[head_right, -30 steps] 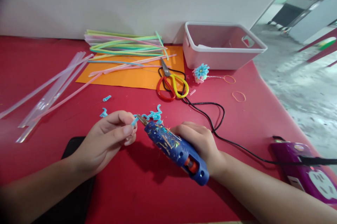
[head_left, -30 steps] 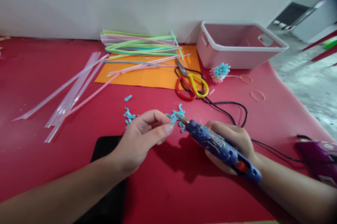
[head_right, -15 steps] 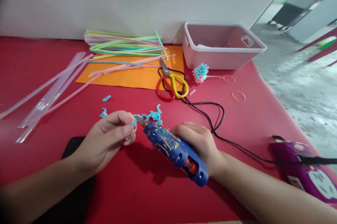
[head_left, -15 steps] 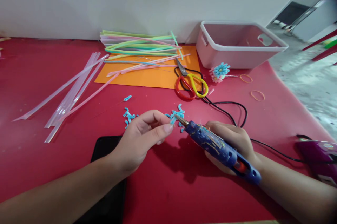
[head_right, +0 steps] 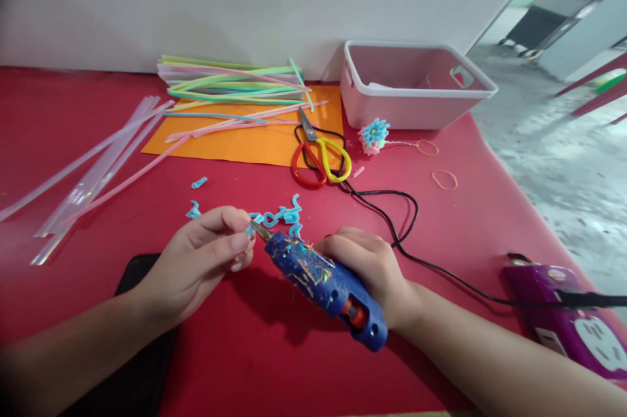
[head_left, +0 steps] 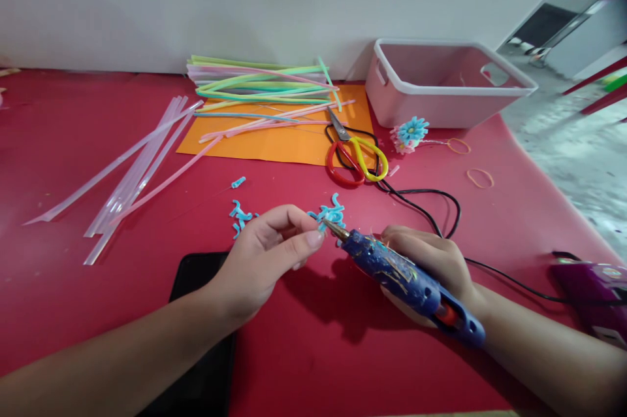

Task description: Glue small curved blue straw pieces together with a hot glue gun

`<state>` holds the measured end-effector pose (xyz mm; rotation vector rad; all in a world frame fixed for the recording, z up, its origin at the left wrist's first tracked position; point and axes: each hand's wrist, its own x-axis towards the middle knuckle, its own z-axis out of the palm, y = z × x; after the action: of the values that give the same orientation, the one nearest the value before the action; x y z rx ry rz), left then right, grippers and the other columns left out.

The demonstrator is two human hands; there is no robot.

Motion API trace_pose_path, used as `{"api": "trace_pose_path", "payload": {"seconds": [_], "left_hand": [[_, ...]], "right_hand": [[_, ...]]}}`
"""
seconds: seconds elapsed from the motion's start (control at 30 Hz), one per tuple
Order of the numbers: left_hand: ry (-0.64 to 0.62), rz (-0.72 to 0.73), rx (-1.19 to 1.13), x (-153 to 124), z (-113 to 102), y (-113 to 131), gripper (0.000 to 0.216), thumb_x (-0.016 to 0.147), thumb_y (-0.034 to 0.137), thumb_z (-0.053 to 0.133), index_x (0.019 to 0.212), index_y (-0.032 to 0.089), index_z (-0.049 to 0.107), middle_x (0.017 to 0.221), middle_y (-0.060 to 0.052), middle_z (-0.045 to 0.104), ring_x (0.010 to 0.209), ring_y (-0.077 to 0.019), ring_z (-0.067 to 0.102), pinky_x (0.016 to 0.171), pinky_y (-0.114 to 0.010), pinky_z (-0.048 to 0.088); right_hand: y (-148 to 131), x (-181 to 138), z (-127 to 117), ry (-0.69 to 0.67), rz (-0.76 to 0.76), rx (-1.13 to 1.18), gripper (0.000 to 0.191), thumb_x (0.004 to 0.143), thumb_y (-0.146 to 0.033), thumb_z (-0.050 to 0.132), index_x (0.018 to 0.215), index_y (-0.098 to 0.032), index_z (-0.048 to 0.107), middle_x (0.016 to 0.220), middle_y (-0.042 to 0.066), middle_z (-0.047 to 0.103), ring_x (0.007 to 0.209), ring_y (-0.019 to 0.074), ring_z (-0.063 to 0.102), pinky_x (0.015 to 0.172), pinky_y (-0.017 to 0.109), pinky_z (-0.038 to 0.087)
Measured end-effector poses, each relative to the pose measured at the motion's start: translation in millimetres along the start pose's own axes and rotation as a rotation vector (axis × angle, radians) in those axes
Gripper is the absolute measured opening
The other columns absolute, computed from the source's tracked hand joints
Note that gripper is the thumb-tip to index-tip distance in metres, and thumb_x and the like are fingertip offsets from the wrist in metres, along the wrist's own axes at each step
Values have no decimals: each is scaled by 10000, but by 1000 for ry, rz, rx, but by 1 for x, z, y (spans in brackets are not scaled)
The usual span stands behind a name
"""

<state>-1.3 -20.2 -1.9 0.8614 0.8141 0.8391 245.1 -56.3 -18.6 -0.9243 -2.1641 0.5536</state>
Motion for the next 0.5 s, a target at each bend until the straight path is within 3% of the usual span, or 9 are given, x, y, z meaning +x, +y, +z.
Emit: {"api": "trace_pose_path", "payload": {"seconds": [0.5], "left_hand": [[18,-9,4,0,-1,-2,168,782,297,810,758,204,672,628,54,563,575,-60,460,578,-183,347]], "right_hand": [[5,-5,3,-14,-6,1,91,894,-249,584,975,-236,543,706,18,595,601,165,533,583,303,463]]}}
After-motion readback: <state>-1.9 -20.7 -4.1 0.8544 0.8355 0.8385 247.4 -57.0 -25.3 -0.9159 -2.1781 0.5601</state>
